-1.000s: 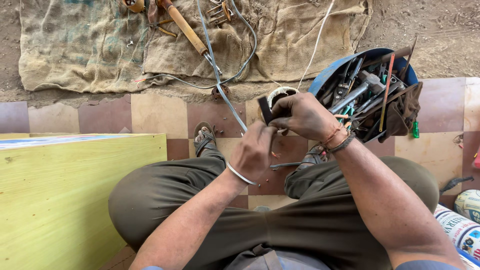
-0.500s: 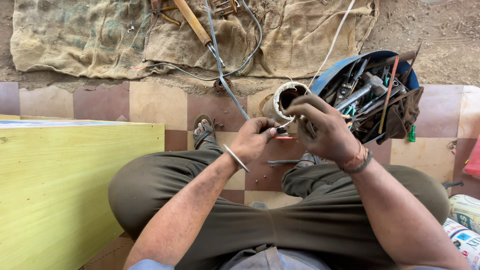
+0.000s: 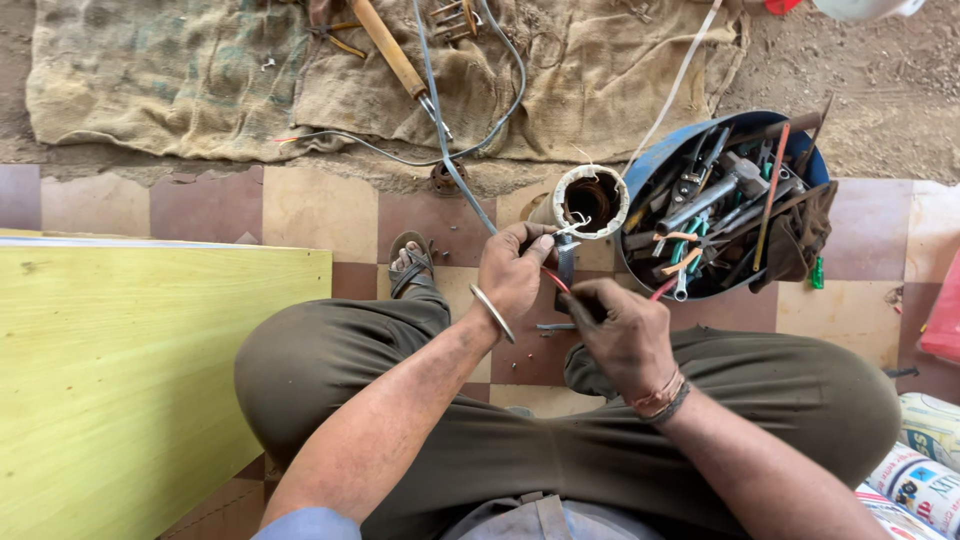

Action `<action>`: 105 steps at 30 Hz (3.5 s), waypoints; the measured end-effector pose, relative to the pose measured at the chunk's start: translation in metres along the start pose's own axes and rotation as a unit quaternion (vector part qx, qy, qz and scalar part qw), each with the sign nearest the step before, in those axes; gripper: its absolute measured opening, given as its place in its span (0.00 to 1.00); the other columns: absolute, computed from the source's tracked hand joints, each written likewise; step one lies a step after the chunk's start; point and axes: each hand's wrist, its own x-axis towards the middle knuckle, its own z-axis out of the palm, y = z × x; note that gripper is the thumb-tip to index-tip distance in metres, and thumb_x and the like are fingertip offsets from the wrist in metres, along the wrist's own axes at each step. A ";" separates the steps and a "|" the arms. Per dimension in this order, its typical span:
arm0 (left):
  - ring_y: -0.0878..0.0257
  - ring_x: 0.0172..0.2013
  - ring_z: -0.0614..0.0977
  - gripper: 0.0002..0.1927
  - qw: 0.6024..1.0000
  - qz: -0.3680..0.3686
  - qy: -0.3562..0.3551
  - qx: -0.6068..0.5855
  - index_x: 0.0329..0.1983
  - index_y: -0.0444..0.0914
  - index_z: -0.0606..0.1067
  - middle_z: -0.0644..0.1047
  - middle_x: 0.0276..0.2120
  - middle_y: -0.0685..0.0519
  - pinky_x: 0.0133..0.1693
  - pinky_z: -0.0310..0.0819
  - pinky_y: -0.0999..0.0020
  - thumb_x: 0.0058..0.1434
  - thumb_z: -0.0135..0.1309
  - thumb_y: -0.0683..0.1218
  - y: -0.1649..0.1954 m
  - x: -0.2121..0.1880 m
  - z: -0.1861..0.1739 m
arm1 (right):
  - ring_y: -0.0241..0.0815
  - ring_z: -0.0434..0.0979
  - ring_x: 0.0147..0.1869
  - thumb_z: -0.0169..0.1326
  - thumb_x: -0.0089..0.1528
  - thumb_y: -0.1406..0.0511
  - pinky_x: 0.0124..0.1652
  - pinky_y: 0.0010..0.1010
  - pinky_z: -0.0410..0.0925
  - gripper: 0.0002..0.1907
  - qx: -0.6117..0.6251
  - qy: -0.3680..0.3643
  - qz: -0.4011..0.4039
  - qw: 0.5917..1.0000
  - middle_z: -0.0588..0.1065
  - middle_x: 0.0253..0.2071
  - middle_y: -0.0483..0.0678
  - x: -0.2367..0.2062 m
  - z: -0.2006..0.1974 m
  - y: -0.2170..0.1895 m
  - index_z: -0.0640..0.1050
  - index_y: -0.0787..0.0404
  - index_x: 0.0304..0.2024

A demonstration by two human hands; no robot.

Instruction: The person sits on the floor assembling and insulating a cylindrical motor or pump component. They fit a white ring onto the open end of the housing, wrap white tape around the rim, and handle wires and small parts from a nearby tool bucket.

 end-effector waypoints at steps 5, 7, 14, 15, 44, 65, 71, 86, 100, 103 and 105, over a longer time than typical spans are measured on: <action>0.72 0.27 0.73 0.08 0.998 -0.001 0.052 0.033 0.42 0.31 0.80 0.78 0.28 0.56 0.30 0.68 0.72 0.70 0.51 0.40 0.008 -0.013 -0.006 | 0.29 0.80 0.33 0.63 0.62 0.68 0.33 0.24 0.75 0.07 0.282 -0.011 0.187 0.941 0.83 0.31 0.47 -0.027 0.052 -0.036 0.81 0.66 0.40; 0.73 0.29 0.74 0.08 0.995 0.045 0.052 0.077 0.42 0.32 0.80 0.79 0.28 0.56 0.32 0.71 0.74 0.69 0.51 0.39 0.007 -0.016 -0.008 | 0.27 0.81 0.36 0.61 0.62 0.69 0.36 0.22 0.75 0.07 0.323 -0.003 0.170 0.931 0.83 0.33 0.46 -0.027 0.060 -0.040 0.80 0.67 0.41; 0.73 0.30 0.78 0.07 0.993 0.034 0.001 0.111 0.40 0.32 0.80 0.82 0.29 0.56 0.34 0.74 0.74 0.68 0.51 0.39 0.013 -0.010 -0.001 | 0.36 0.86 0.34 0.62 0.56 0.68 0.36 0.28 0.76 0.07 0.140 -0.279 0.005 0.950 0.84 0.32 0.48 0.027 -0.020 0.003 0.85 0.61 0.38; 0.72 0.30 0.77 0.07 0.995 0.019 -0.008 0.101 0.40 0.32 0.79 0.81 0.29 0.56 0.34 0.74 0.73 0.68 0.51 0.39 0.014 -0.010 -0.001 | 0.40 0.86 0.33 0.63 0.56 0.67 0.35 0.30 0.76 0.07 0.087 -0.230 -0.006 0.969 0.83 0.31 0.49 0.035 -0.031 0.010 0.84 0.60 0.38; 0.68 0.30 0.78 0.06 0.985 0.024 -0.050 0.161 0.40 0.31 0.79 0.81 0.29 0.51 0.34 0.75 0.70 0.67 0.54 0.40 0.026 0.010 -0.009 | 0.44 0.75 0.51 0.69 0.54 0.70 0.49 0.34 0.71 0.15 0.004 0.056 -0.344 0.937 0.79 0.47 0.41 0.073 -0.027 0.043 0.86 0.49 0.42; 0.43 0.38 0.82 0.18 0.743 0.419 -0.016 0.522 0.58 0.21 0.71 0.73 0.48 0.32 0.40 0.79 0.55 0.65 0.50 0.31 0.031 -0.016 -0.009 | 0.27 0.74 0.29 0.67 0.58 0.69 0.27 0.24 0.71 0.09 0.219 -0.199 0.091 0.951 0.80 0.29 0.43 0.139 0.015 0.051 0.85 0.66 0.39; 0.42 0.42 0.82 0.10 0.890 0.237 0.002 0.390 0.42 0.29 0.78 0.78 0.42 0.38 0.45 0.77 0.54 0.57 0.52 0.33 0.015 0.001 -0.008 | 0.27 0.80 0.39 0.60 0.63 0.70 0.36 0.22 0.73 0.12 0.292 -0.263 0.051 0.918 0.80 0.37 0.42 0.135 0.005 0.045 0.79 0.66 0.49; 0.73 0.33 0.76 0.11 0.973 -0.104 -0.176 0.104 0.44 0.31 0.81 0.81 0.32 0.57 0.36 0.72 0.74 0.67 0.52 0.42 0.006 0.024 -0.034 | 0.45 0.81 0.45 0.63 0.56 0.73 0.39 0.32 0.74 0.23 0.043 -0.115 -0.336 0.934 0.76 0.51 0.48 0.106 -0.006 0.048 0.84 0.45 0.51; 0.61 0.33 0.84 0.08 0.971 0.007 -0.024 0.236 0.38 0.32 0.78 0.82 0.30 0.47 0.37 0.76 0.65 0.64 0.56 0.43 0.029 0.010 -0.023 | 0.48 0.79 0.58 0.66 0.51 0.71 0.53 0.37 0.74 0.14 0.102 -0.019 -0.342 0.934 0.80 0.48 0.43 0.095 -0.015 0.040 0.85 0.48 0.38; 0.51 0.39 0.84 0.03 0.940 0.220 -0.056 0.255 0.38 0.32 0.76 0.81 0.36 0.42 0.41 0.77 0.60 0.63 0.56 0.38 0.030 0.004 -0.019 | 0.41 0.85 0.49 0.63 0.57 0.74 0.46 0.28 0.77 0.12 0.189 -0.072 -0.188 0.961 0.82 0.47 0.48 0.102 -0.010 0.045 0.84 0.56 0.42; 0.42 0.41 0.81 0.06 0.911 0.284 -0.067 0.290 0.42 0.30 0.74 0.78 0.40 0.39 0.42 0.75 0.55 0.63 0.55 0.36 0.030 0.002 -0.021 | 0.39 0.84 0.43 0.62 0.60 0.75 0.42 0.26 0.76 0.09 0.215 -0.086 -0.141 0.963 0.82 0.42 0.47 0.111 0.003 0.050 0.84 0.61 0.42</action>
